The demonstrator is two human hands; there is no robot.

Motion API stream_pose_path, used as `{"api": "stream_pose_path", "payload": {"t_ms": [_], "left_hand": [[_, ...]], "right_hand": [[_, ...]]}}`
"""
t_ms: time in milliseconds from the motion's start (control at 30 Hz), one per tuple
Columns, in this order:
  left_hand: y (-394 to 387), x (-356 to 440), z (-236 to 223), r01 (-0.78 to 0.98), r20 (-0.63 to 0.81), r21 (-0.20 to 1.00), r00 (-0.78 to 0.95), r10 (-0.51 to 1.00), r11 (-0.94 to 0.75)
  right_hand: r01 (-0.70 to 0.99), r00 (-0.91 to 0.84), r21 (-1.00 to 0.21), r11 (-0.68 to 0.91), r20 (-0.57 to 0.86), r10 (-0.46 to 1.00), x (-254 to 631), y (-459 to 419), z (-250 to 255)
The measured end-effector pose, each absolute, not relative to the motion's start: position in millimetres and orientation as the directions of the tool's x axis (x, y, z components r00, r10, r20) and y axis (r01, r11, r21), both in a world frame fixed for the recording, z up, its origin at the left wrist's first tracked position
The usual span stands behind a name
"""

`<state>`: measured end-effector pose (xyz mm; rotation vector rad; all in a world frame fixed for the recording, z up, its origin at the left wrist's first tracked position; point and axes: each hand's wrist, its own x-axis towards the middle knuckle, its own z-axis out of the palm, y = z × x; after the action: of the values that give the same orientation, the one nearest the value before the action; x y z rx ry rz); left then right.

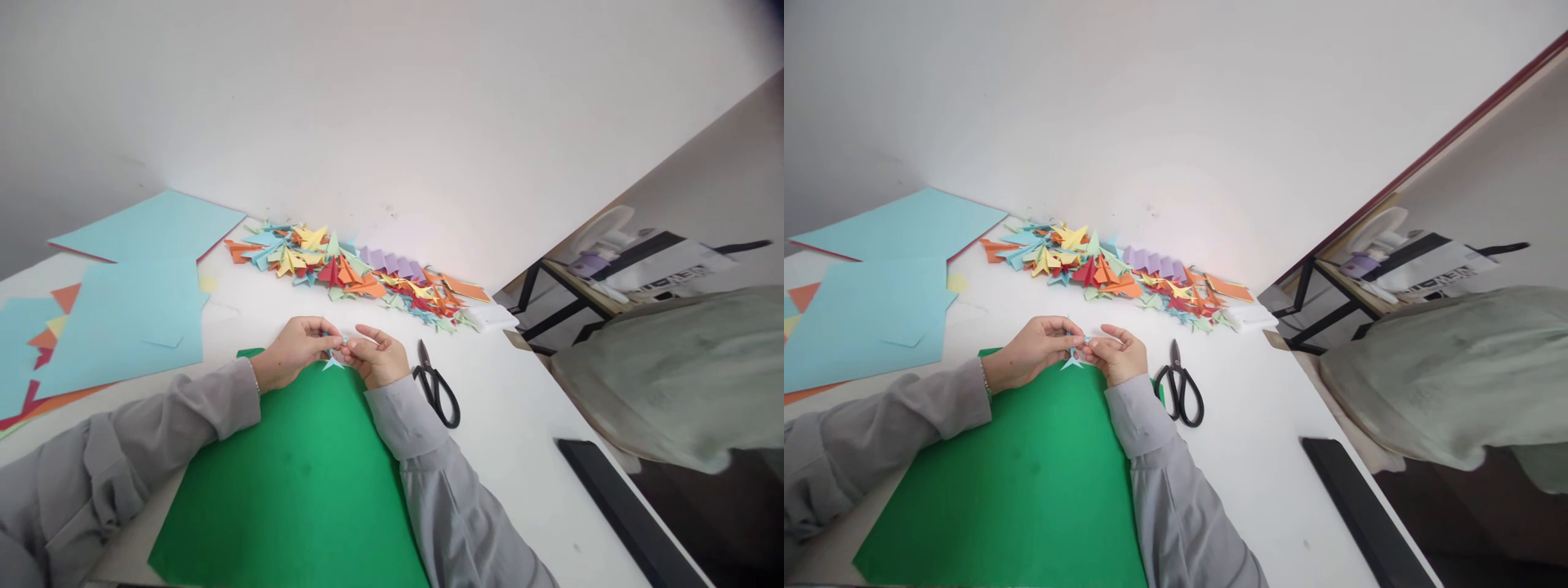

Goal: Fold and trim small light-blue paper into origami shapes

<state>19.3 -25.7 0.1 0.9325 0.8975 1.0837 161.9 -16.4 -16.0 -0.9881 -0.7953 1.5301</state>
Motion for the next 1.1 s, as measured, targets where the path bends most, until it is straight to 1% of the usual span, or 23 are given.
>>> {"api": "stream_pose_path", "payload": {"t_ms": [167,300,467,800,1000,1100], "left_hand": [[-26.1,19.4,1.1,-0.304,-0.125,0.933,0.228,0.966,0.192],[-26.4,19.2,1.4,-0.301,-0.129,0.934,0.218,0.967,0.193],[-26.8,19.1,1.3,-0.312,-0.124,0.932,0.207,0.97,0.186],[-26.7,19.3,2.4,-0.26,-0.107,0.954,0.176,0.979,0.151],[-25.6,19.1,0.5,-0.253,-0.094,0.958,0.167,0.981,0.135],[-24.3,18.8,-3.0,-0.245,-0.065,0.964,0.178,0.982,0.108]], "right_hand": [[-0.407,-0.017,-0.897,-0.17,-0.178,0.984,160.9,-15.4,-14.6],[-0.386,-0.035,-0.901,-0.197,-0.2,0.979,161.3,-14.6,-13.7],[-0.349,-0.089,-0.918,-0.188,-0.168,0.982,161.8,-15.3,-10.3],[-0.301,-0.057,-0.939,-0.168,-0.158,0.986,160.4,-15.1,-8.1],[-0.234,-0.16,-0.945,-0.228,-0.193,0.968,161.2,-15.2,-9.5],[-0.221,-0.184,-0.952,-0.213,-0.174,0.967,160.3,-15.9,-10.7]]}}
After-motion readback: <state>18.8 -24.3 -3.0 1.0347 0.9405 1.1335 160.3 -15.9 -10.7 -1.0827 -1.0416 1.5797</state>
